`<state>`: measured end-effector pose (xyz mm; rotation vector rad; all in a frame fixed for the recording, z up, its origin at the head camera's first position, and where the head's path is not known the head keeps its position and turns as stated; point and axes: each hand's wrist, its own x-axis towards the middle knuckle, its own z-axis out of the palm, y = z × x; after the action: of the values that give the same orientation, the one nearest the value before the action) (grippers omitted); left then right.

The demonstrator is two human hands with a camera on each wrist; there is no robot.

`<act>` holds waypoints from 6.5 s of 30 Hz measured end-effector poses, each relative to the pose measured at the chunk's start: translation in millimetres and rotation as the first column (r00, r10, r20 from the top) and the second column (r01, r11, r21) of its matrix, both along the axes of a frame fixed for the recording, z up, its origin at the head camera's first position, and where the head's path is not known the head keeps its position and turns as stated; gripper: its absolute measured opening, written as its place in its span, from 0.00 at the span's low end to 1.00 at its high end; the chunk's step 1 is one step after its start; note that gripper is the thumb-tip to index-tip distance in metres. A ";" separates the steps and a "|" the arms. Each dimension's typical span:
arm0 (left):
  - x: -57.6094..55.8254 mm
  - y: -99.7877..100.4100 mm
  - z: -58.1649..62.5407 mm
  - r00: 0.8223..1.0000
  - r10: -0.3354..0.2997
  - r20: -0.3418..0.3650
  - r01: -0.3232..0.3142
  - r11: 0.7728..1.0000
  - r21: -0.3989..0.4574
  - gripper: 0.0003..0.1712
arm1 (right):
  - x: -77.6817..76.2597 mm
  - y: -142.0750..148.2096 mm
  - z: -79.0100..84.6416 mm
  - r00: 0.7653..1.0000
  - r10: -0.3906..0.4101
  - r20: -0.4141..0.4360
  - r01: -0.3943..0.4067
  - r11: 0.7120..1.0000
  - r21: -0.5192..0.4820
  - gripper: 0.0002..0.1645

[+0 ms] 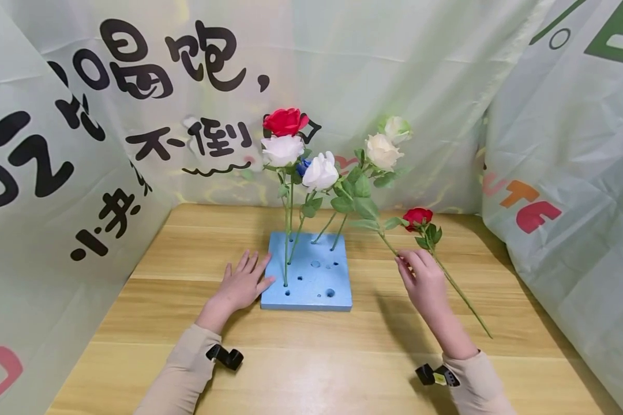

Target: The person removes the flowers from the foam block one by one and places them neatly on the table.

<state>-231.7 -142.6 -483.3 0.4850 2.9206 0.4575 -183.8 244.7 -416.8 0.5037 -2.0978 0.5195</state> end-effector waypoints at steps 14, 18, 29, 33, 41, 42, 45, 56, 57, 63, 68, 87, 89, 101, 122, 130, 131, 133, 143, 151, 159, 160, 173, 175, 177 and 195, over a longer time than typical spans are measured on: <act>0.5 0.3 -0.1 1.000 0.000 0.009 0.000 1.000 0.010 0.40 | 20.0 40.4 -2.7 0.994 -0.104 0.034 0.103 0.994 0.027 0.12; 0.7 0.7 -0.8 1.000 -0.003 0.003 0.003 1.000 0.015 0.40 | 26.3 54.7 -6.2 0.990 -0.131 0.058 0.130 0.991 0.018 0.09; 0.0 0.8 -1.5 1.000 -0.003 0.012 0.003 1.000 0.012 0.40 | 42.0 89.7 -10.1 0.969 -0.248 0.006 0.248 0.968 -0.044 0.12; 0.3 0.8 -0.3 1.000 0.000 0.011 0.000 1.000 0.015 0.40 | 46.9 100.3 -11.1 0.960 -0.281 -0.007 0.281 0.959 -0.046 0.14; -0.1 0.9 -0.6 1.000 -0.005 0.007 0.005 1.000 0.014 0.40 | 58.4 111.7 -7.3 0.943 -0.329 0.054 0.330 0.944 -0.013 0.10; -0.3 0.7 -1.0 1.000 -0.005 0.005 0.005 1.000 0.012 0.40 | 59.2 112.5 -7.1 0.940 -0.335 0.066 0.336 0.942 -0.009 0.09; -0.5 0.9 -1.9 1.000 -0.005 0.005 0.004 1.000 0.012 0.40 | 61.9 114.5 -7.8 0.923 -0.367 0.113 0.369 0.929 -0.003 0.08; -0.4 0.4 -3.0 1.000 -0.004 -0.002 0.004 0.999 0.033 0.40 | 57.9 110.9 -5.2 0.855 -0.433 0.285 0.445 0.895 0.025 0.07; -1.0 0.0 -4.2 1.000 -0.004 -0.003 0.004 1.000 0.030 0.40 | 56.2 109.4 -5.3 0.851 -0.433 0.296 0.445 0.895 0.028 0.07; -0.5 0.1 -5.7 1.000 0.002 0.009 -0.003 1.000 0.025 0.40 | 42.1 98.2 -9.2 0.849 -0.428 0.309 0.434 0.899 0.051 0.05; 1.2 0.5 -0.8 1.000 0.003 0.017 -0.003 1.000 0.027 0.40 | 28.8 88.8 -13.0 0.863 -0.407 0.299 0.407 0.911 0.067 0.04; 1.4 1.8 -0.4 1.000 0.002 0.005 -0.003 1.000 0.023 0.40 | 10.7 74.9 -30.4 0.770 -0.437 0.466 0.436 0.892 0.116 0.01; 1.9 1.9 0.0 1.000 0.002 0.007 -0.003 1.000 0.026 0.40 | 9.5 74.2 -32.4 0.769 -0.436 0.467 0.434 0.893 0.120 0.02; 1.9 1.7 -0.5 1.000 -0.001 0.001 0.001 1.000 0.018 0.40 | 7.3 74.7 -34.7 0.658 -0.443 0.609 0.400 0.891 0.216 0.05; 2.9 2.5 0.9 1.000 0.003 0.023 -0.003 1.000 0.030 0.40 | 2.4 74.2 -38.2 0.688 -0.437 0.579 0.409 0.893 0.188 0.11; 2.7 2.6 -0.2 1.000 0.006 0.013 -0.007 0.999 0.033 0.40 | -0.5 64.3 -30.5 0.800 -0.430 0.419 0.415 0.900 0.132 0.19; 2.7 2.5 -0.3 1.000 0.007 0.011 -0.007 0.999 0.033 0.40 | -0.5 62.5 -28.9 0.806 -0.427 0.409 0.413 0.902 0.128 0.20; 2.7 2.4 -0.1 1.000 0.007 0.012 -0.007 1.000 0.030 0.40 | -0.2 58.8 -25.6 0.821 -0.417 0.390 0.405 0.907 0.117 0.20; 1.8 2.0 -1.6 1.000 0.005 0.005 -0.005 1.000 0.028 0.39 | -2.5 39.4 -9.6 0.912 -0.330 0.243 0.327 0.943 0.055 0.18; 1.9 1.6 -1.3 1.000 0.002 0.003 -0.002 1.000 0.030 0.39 | -7.2 17.9 -0.7 0.950 -0.262 0.167 0.258 0.965 0.050 0.17; 1.5 1.3 -1.4 1.000 -0.002 -0.007 0.002 1.000 0.029 0.40 | -15.2 -7.3 4.1 0.970 -0.187 0.154 0.183 0.982 0.041 0.17; 1.4 1.0 -1.4 1.000 -0.001 -0.008 0.002 1.000 0.027 0.40 | -16.1 -10.8 4.8 0.972 -0.178 0.150 0.174 0.984 0.041 0.17; -0.2 0.7 -2.5 0.999 -0.001 -0.038 0.002 1.000 0.008 0.40 | -26.4 -66.5 11.5 0.989 -0.017 0.150 0.011 0.999 0.044 0.14; -0.1 0.6 -4.0 0.999 -0.002 -0.039 0.003 1.000 0.003 0.40 | -27.2 -76.5 10.4 0.988 -0.001 0.152 -0.007 0.999 0.052 0.14; 0.2 1.0 -4.0 0.999 -0.004 -0.037 0.004 1.000 0.003 0.40 | -28.4 -86.5 9.3 0.989 0.012 0.148 -0.021 0.998 0.062 0.14; 1.3 1.3 -0.8 0.999 -0.001 -0.041 0.002 1.000 0.014 0.40 | -47.2 -156.9 -6.0 0.943 0.143 0.301 -0.161 0.986 0.035 0.15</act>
<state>-230.4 -141.4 -484.1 0.5045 2.9582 0.4742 -231.0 87.8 -422.8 0.6598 -2.3797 0.6581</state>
